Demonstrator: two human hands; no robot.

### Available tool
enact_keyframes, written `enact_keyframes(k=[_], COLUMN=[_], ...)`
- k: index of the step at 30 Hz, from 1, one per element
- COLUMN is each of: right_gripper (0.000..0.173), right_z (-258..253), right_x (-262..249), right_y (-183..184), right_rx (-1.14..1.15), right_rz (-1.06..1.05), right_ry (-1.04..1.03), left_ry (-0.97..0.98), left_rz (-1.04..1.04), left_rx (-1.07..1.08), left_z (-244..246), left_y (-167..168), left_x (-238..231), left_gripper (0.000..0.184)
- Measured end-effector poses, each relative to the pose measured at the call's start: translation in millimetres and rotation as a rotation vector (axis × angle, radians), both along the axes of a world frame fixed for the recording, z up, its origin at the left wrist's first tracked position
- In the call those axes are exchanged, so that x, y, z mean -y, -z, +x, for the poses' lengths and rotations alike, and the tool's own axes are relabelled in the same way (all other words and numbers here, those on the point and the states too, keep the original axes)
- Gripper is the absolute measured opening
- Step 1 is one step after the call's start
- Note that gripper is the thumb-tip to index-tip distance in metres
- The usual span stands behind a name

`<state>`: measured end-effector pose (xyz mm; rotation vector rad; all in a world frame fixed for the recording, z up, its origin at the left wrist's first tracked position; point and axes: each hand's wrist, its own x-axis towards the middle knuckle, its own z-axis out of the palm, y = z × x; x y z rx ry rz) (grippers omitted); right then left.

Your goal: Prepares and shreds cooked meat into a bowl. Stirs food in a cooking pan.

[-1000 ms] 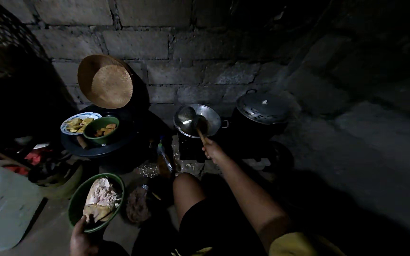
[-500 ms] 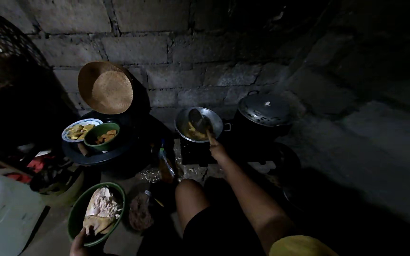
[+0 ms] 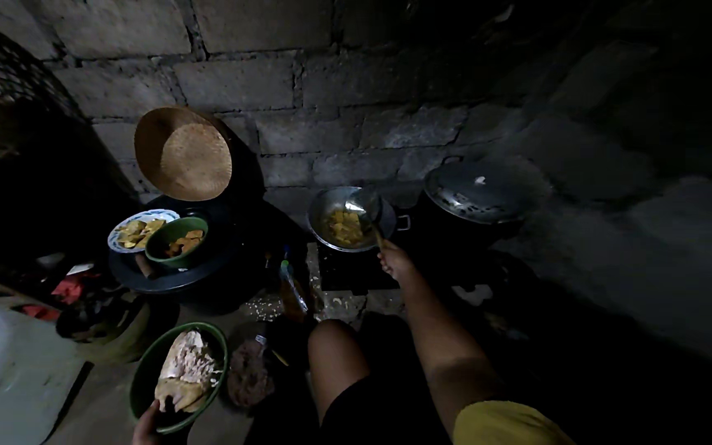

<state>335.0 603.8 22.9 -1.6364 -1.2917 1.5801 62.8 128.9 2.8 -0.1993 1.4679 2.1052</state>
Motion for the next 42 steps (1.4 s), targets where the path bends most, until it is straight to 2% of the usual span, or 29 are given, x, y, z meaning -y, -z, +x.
enact_keyframes(k=[7,12,18,22,26,31,37,39,42], right_gripper=[0.051,0.051,0.051,0.05,0.049,0.051,0.058,0.058,0.053], right_z=[21,37,69,90,87,62,29,25,28], right_x=[-5,16,51,56,74,79,74,74,83], right_y=[-50,-83,-110,-118,-128,-89,-38,-37,-63], right_rx=[0.498,0.75,0.827,0.76,0.722,0.783,0.844,0.814,0.677], right_rz=[0.203,0.41,0.486,0.497,0.425,0.401,0.363,0.363,0.386], right_ry=[-0.469,-0.659,-0.673,-0.611,-0.595,-0.667,-0.559,-0.532,-0.478], left_ry=[-0.001,-0.012,-0.002,-0.016,-0.027,-0.018,0.005,0.015,-0.007], left_rz=[-0.034,-0.025,-0.017,0.001,0.016,0.024,0.008,0.017,0.008], left_rx=[-0.005,-0.004,-0.007,0.004,-0.006,0.014,-0.013,-0.024,-0.02], left_z=[12,14,10,7,4,5,8,8,8], left_y=[-8,-8,-2,1,2,-2,-1,-1,-1], left_x=[-8,-3,7,14,17,14,12,13,13], left_gripper=[0.025,0.029,0.03,0.033,0.034,0.036,0.033,0.032,0.031])
